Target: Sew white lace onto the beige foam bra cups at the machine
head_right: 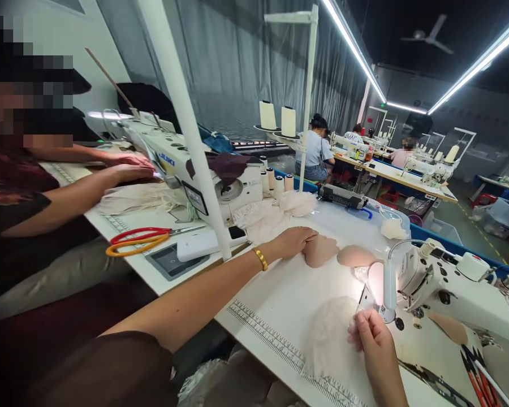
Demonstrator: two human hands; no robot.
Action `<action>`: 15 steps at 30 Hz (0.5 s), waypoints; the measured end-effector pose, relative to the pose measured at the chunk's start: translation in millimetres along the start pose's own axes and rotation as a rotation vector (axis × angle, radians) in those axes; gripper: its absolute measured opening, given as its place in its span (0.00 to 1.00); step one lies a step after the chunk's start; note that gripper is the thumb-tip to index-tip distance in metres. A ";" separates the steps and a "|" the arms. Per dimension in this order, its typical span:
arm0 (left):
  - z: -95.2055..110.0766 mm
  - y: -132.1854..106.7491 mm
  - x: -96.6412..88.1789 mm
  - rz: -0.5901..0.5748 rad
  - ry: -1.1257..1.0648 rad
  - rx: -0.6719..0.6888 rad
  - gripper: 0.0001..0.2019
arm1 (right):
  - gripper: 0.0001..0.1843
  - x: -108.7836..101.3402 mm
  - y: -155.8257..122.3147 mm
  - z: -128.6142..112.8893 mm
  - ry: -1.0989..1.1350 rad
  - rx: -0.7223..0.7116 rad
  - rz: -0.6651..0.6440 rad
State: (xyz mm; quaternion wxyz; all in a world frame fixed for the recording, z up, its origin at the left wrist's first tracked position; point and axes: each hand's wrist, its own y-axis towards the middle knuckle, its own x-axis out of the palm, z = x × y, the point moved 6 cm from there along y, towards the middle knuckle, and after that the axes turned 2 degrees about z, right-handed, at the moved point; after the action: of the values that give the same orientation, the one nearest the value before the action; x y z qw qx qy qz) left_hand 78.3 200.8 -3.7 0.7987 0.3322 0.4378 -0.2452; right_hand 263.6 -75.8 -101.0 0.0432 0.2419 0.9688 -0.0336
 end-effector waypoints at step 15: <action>141.6 -69.3 12.6 -0.294 -0.437 0.167 0.06 | 0.34 -2.6 -13.0 -25.6 0.151 0.006 0.033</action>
State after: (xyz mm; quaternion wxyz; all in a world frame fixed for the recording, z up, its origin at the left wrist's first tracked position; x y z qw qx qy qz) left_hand 113.2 48.4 19.5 0.7997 0.2692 0.2770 -0.4597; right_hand 258.0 -86.3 -74.7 -0.0302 0.2597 0.9651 -0.0176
